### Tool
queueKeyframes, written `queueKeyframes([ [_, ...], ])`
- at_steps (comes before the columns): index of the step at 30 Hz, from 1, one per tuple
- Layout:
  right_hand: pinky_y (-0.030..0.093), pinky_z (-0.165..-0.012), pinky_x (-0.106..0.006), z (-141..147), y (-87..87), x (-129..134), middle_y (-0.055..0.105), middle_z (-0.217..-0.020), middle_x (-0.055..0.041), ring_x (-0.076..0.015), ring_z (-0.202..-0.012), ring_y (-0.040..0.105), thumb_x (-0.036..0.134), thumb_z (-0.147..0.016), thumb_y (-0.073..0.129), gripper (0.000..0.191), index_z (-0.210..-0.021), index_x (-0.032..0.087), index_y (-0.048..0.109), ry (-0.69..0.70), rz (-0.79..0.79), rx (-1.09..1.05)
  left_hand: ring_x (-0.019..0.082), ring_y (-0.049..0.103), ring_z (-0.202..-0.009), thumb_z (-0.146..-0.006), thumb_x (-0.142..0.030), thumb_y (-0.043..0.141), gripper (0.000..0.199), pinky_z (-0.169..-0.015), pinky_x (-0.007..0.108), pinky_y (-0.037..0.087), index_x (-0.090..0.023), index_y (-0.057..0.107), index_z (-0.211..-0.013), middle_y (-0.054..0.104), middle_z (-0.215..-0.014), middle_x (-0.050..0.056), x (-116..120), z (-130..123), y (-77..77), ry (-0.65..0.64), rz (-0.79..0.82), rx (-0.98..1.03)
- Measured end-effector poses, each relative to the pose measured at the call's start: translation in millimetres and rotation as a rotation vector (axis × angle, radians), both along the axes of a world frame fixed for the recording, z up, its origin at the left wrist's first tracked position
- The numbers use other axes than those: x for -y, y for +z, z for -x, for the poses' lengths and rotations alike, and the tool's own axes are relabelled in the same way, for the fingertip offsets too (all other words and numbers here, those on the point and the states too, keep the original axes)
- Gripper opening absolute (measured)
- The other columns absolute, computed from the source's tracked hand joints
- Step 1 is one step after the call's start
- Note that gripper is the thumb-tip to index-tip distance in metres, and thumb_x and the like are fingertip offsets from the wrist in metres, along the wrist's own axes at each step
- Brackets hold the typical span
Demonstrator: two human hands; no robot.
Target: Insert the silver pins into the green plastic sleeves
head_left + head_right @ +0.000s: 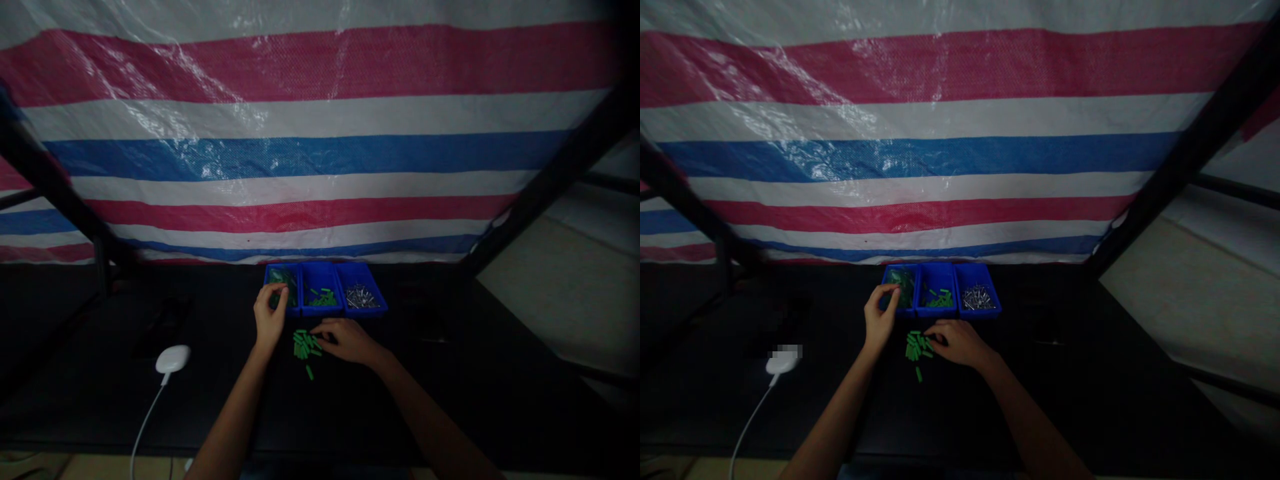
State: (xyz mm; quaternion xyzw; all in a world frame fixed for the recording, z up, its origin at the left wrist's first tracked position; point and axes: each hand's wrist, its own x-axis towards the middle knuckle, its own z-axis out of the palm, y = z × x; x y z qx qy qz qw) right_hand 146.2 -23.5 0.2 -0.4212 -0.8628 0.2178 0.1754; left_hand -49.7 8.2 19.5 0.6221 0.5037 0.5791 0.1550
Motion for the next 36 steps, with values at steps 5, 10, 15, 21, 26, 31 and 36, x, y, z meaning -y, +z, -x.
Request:
queueKeyframes([
  [5,0.037,-0.060,-0.022,-0.3,-1.9,-1.4,0.063,-0.076,0.0009,-0.0114,-0.066,0.057,0.026,-0.080,0.053,0.023,-0.100,0.026,0.066,-0.003,-0.004,0.005,0.015,0.058,-0.077,-0.081,-0.028,0.055,0.014,-0.073,0.029,0.046,-0.017,0.063,-0.086,0.062,-0.082,0.004,0.5,-0.7,0.6,-0.016,-0.004,0.016],
  [10,0.038,-0.062,-0.021,0.0,-3.1,-2.4,0.064,-0.079,0.0014,-0.0116,-0.069,0.059,0.022,-0.077,0.056,0.016,-0.090,0.024,0.065,-0.013,-0.034,-0.033,0.015,0.058,-0.077,-0.081,-0.028,0.055,0.014,-0.073,0.028,0.046,-0.017,0.063,-0.086,0.062,-0.083,0.004,0.4,-0.8,0.4,-0.010,0.000,0.013],
  [15,0.040,-0.065,-0.021,1.9,-3.2,-0.9,0.066,-0.081,0.0009,-0.0121,-0.073,0.060,0.020,-0.077,0.056,0.010,-0.083,0.022,0.064,-0.043,-0.087,-0.121,0.015,0.057,-0.078,-0.082,-0.028,0.054,0.014,-0.074,0.028,0.045,-0.018,0.063,-0.085,0.062,-0.083,0.003,-0.4,-0.7,-1.2,-0.008,0.012,0.002],
  [21,0.037,-0.056,-0.020,2.1,3.0,1.2,0.064,-0.068,0.0022,-0.0093,-0.055,0.055,0.024,-0.077,0.059,0.007,-0.079,0.021,0.064,-0.118,-0.134,-0.208,0.016,0.058,-0.079,-0.082,-0.028,0.054,0.013,-0.074,0.030,0.045,-0.018,0.062,-0.085,0.062,-0.083,0.004,2.1,-2.2,-0.2,-0.021,-0.010,-0.064],
  [26,0.034,-0.051,-0.020,-0.3,1.5,-1.9,0.060,-0.060,0.0033,-0.0077,-0.047,0.047,0.026,-0.076,0.059,0.009,-0.079,0.021,0.065,-0.208,-0.170,-0.292,0.018,0.058,-0.083,-0.082,-0.026,0.054,0.010,-0.078,0.033,0.041,-0.019,0.061,-0.084,0.064,-0.083,0.003,7.9,-7.2,2.2,-0.016,-0.076,-0.223],
  [31,0.038,-0.051,-0.021,-2.2,1.1,-4.2,0.065,-0.078,-0.0005,-0.0074,-0.049,0.046,0.026,-0.078,0.056,0.011,-0.082,0.020,0.065,-0.276,-0.210,-0.470,0.018,0.058,-0.083,-0.083,-0.026,0.053,0.010,-0.080,0.035,0.037,-0.020,0.061,-0.085,0.066,-0.085,0.003,16.3,-16.0,3.3,-0.111,-0.093,-0.400],
  [36,0.041,-0.049,-0.022,-2.1,1.4,-5.3,0.066,-0.083,-0.0041,-0.0082,-0.049,0.046,0.029,-0.079,0.055,0.015,-0.083,0.020,0.066,-0.316,-0.236,-0.568,0.020,0.056,-0.086,-0.082,-0.029,0.054,0.013,-0.081,0.037,0.035,-0.022,0.063,-0.090,0.065,-0.086,0.004,22.8,-24.7,2.8,-0.199,-0.084,-0.548],
])
